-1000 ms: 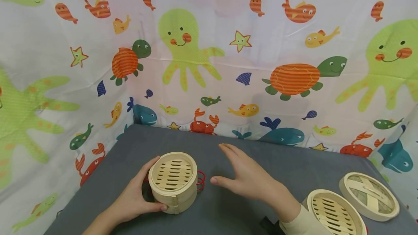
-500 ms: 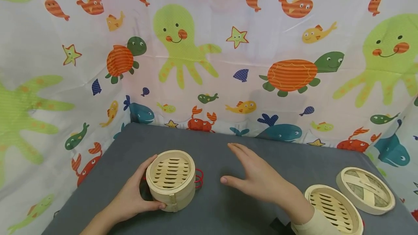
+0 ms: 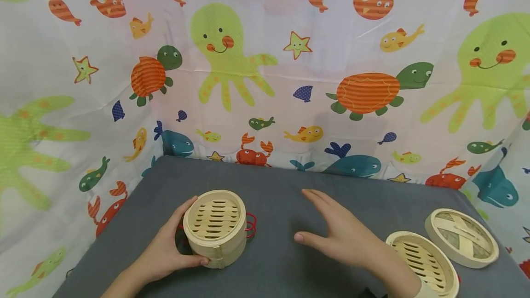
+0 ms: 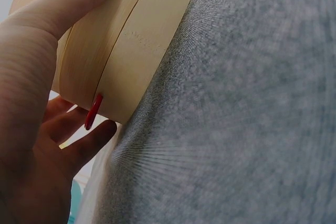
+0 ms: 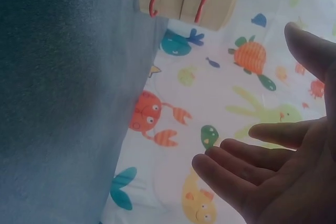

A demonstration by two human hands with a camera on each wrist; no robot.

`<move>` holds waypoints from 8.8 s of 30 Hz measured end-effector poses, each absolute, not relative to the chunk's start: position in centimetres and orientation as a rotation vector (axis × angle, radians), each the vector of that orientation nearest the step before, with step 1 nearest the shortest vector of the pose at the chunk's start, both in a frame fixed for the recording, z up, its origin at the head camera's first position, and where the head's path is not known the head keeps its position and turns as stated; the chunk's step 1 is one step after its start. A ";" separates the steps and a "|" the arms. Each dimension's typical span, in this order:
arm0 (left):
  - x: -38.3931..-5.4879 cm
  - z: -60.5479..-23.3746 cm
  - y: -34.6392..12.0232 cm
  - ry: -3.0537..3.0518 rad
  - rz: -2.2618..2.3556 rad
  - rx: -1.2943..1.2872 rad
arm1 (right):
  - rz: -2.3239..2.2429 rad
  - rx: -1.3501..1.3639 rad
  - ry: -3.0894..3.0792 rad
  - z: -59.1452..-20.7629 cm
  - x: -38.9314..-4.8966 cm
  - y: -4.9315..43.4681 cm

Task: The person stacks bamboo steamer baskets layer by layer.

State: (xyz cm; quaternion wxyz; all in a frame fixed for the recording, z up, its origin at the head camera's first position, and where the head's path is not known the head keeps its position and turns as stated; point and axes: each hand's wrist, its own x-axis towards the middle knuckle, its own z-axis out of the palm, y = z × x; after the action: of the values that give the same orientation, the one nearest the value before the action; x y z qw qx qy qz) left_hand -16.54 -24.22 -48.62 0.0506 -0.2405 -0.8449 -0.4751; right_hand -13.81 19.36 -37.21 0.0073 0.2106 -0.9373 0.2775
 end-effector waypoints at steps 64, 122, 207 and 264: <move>-16.5 -48.6 -24.2 -2.556 -1.463 -0.744 | 0.691 0.232 -3.045 -38.8 -9.6 32.0; -16.5 -49.1 -24.0 -2.548 -1.537 -0.705 | 1.056 0.166 -3.275 -43.5 -6.4 44.4; -16.5 -48.1 -23.9 -2.521 -1.519 -0.788 | 1.055 0.135 -3.124 -45.9 -6.0 43.7; -16.6 -48.5 -24.3 -2.567 -1.468 -0.723 | 0.860 0.393 -2.918 -40.6 -8.9 36.6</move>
State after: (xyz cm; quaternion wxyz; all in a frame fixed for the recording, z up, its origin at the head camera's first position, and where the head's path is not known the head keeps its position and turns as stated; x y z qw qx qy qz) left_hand -16.56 -24.30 -48.55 0.0488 -0.2372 -0.8422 -0.4817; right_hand -8.89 36.63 -40.60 0.0369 0.1281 -0.9506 0.2803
